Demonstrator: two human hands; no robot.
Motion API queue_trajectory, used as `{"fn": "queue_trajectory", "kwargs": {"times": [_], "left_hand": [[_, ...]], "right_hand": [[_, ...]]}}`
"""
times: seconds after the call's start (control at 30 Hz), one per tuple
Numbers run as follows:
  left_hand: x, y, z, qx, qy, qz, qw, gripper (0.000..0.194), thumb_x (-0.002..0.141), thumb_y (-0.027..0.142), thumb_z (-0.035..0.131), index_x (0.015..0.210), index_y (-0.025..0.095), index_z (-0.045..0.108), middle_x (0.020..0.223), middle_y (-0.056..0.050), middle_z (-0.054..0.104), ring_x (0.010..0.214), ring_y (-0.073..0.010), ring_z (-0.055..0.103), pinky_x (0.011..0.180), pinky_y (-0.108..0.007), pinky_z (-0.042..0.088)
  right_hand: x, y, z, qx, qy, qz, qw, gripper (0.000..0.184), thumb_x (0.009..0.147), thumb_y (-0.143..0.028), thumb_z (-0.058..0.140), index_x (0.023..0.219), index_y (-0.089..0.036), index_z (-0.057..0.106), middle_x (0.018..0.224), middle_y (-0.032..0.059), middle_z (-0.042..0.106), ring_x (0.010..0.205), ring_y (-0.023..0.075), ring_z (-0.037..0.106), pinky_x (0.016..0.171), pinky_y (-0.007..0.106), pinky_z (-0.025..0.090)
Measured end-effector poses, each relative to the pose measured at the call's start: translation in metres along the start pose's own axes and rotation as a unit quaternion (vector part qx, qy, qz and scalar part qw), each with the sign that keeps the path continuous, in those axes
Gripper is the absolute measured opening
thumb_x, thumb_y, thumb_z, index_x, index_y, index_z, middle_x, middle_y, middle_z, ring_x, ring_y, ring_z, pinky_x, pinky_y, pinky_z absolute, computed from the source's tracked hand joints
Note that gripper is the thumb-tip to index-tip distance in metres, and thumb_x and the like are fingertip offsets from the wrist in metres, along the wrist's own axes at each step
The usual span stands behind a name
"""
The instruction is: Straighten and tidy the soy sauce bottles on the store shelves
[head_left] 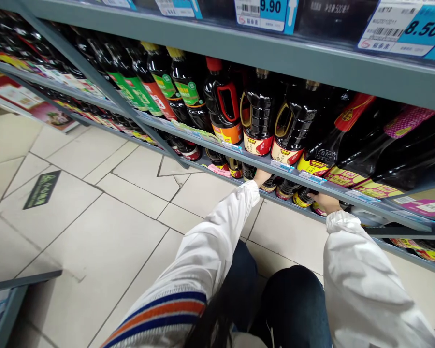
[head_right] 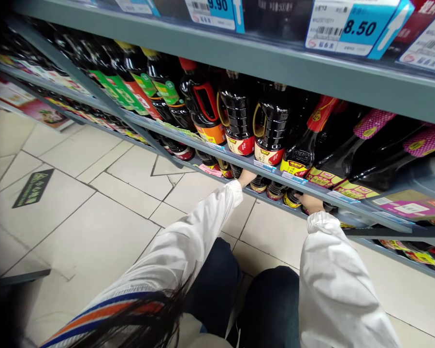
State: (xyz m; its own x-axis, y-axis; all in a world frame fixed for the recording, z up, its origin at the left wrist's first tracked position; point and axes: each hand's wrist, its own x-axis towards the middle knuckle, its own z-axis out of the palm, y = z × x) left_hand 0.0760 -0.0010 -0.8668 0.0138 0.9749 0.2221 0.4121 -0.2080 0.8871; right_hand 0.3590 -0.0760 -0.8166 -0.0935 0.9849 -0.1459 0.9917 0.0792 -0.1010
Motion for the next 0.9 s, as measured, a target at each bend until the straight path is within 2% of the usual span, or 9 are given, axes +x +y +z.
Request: {"fn": "queue_trajectory", "kwargs": {"times": [0.1,0.17,0.23,0.33,0.43,0.53,0.63,0.77,0.9], "left_hand": [[-0.032,-0.006,-0.014,0.01,-0.029,0.038,0.999,0.057,0.086,0.024,0.069,0.141,0.019,0.058,0.145,-0.014,0.06,0.143,-0.0304,0.048,0.123,-0.05,0.037],[-0.058,-0.016,-0.036,0.02,-0.046,0.074,0.996,0.054,0.087,0.021,0.064,0.141,0.016,0.058,0.149,-0.015,0.056,0.142,-0.0287,0.05,0.123,-0.047,0.037],[-0.074,-0.029,-0.065,0.036,-0.024,0.072,0.996,0.042,0.09,0.018,0.058,0.132,0.016,0.063,0.142,-0.013,0.061,0.134,-0.025,0.057,0.12,-0.043,0.042],[-0.069,-0.046,-0.111,0.074,0.07,0.024,0.994,0.033,0.09,0.013,0.052,0.119,0.015,0.067,0.127,-0.014,0.068,0.122,-0.0235,0.063,0.112,-0.041,0.049],[-0.037,-0.057,-0.138,0.089,0.109,0.0,0.99,0.029,0.093,0.017,0.051,0.118,0.014,0.065,0.127,-0.016,0.066,0.126,-0.027,0.06,0.115,-0.047,0.045],[-0.006,-0.062,-0.137,0.086,0.077,-0.01,0.993,0.027,0.092,0.026,0.061,0.115,0.015,0.068,0.123,-0.016,0.07,0.126,-0.0299,0.06,0.116,-0.049,0.044],[0.013,-0.062,-0.119,0.076,0.028,-0.014,0.997,0.032,0.089,0.033,0.067,0.115,0.015,0.07,0.117,-0.015,0.074,0.123,-0.0306,0.063,0.113,-0.048,0.047],[0.029,-0.06,-0.096,0.076,-0.003,-0.013,0.997,0.04,0.089,0.038,0.067,0.124,0.018,0.069,0.119,-0.012,0.075,0.125,-0.0271,0.063,0.118,-0.046,0.043],[0.031,-0.062,-0.09,0.099,0.009,-0.037,0.994,0.044,0.087,0.041,0.069,0.125,0.019,0.07,0.124,-0.014,0.073,0.128,-0.0283,0.061,0.121,-0.047,0.038]], "right_hand": [[0.0,0.0,0.001,-0.039,-0.005,0.019,0.999,0.039,0.092,-0.052,0.063,0.104,-0.017,0.074,0.099,0.0164,0.074,0.103,0.0345,0.067,0.096,0.041,0.047],[0.001,0.002,0.002,-0.075,0.001,0.019,0.997,0.038,0.093,-0.05,0.062,0.103,-0.016,0.074,0.103,0.0184,0.074,0.107,0.0365,0.066,0.097,0.041,0.046],[0.003,0.006,0.004,-0.103,0.005,0.008,0.995,0.037,0.093,-0.049,0.062,0.103,-0.016,0.074,0.106,0.0191,0.074,0.108,0.037,0.066,0.096,0.041,0.047],[0.007,0.012,0.01,-0.125,0.001,-0.017,0.992,0.038,0.094,-0.051,0.06,0.103,-0.017,0.074,0.108,0.018,0.074,0.105,0.0347,0.067,0.095,0.04,0.048],[0.01,0.017,0.017,-0.123,0.006,-0.022,0.992,0.04,0.094,-0.052,0.059,0.106,-0.016,0.073,0.112,0.0184,0.073,0.106,0.0349,0.067,0.098,0.041,0.047],[0.011,0.021,0.022,-0.105,0.017,-0.005,0.994,0.042,0.094,-0.052,0.061,0.109,-0.015,0.074,0.113,0.0195,0.073,0.109,0.0373,0.066,0.101,0.044,0.046],[0.011,0.022,0.024,-0.105,0.022,-0.003,0.994,0.042,0.093,-0.053,0.062,0.109,-0.016,0.074,0.111,0.0191,0.073,0.113,0.0382,0.065,0.105,0.045,0.043],[0.01,0.023,0.023,-0.127,0.034,-0.01,0.991,0.04,0.092,-0.052,0.063,0.112,-0.018,0.073,0.111,0.0171,0.074,0.115,0.0391,0.064,0.106,0.048,0.042],[0.01,0.023,0.019,-0.123,0.02,-0.018,0.992,0.037,0.094,-0.052,0.06,0.107,-0.02,0.073,0.106,0.0164,0.075,0.109,0.0371,0.066,0.103,0.046,0.044]]}}
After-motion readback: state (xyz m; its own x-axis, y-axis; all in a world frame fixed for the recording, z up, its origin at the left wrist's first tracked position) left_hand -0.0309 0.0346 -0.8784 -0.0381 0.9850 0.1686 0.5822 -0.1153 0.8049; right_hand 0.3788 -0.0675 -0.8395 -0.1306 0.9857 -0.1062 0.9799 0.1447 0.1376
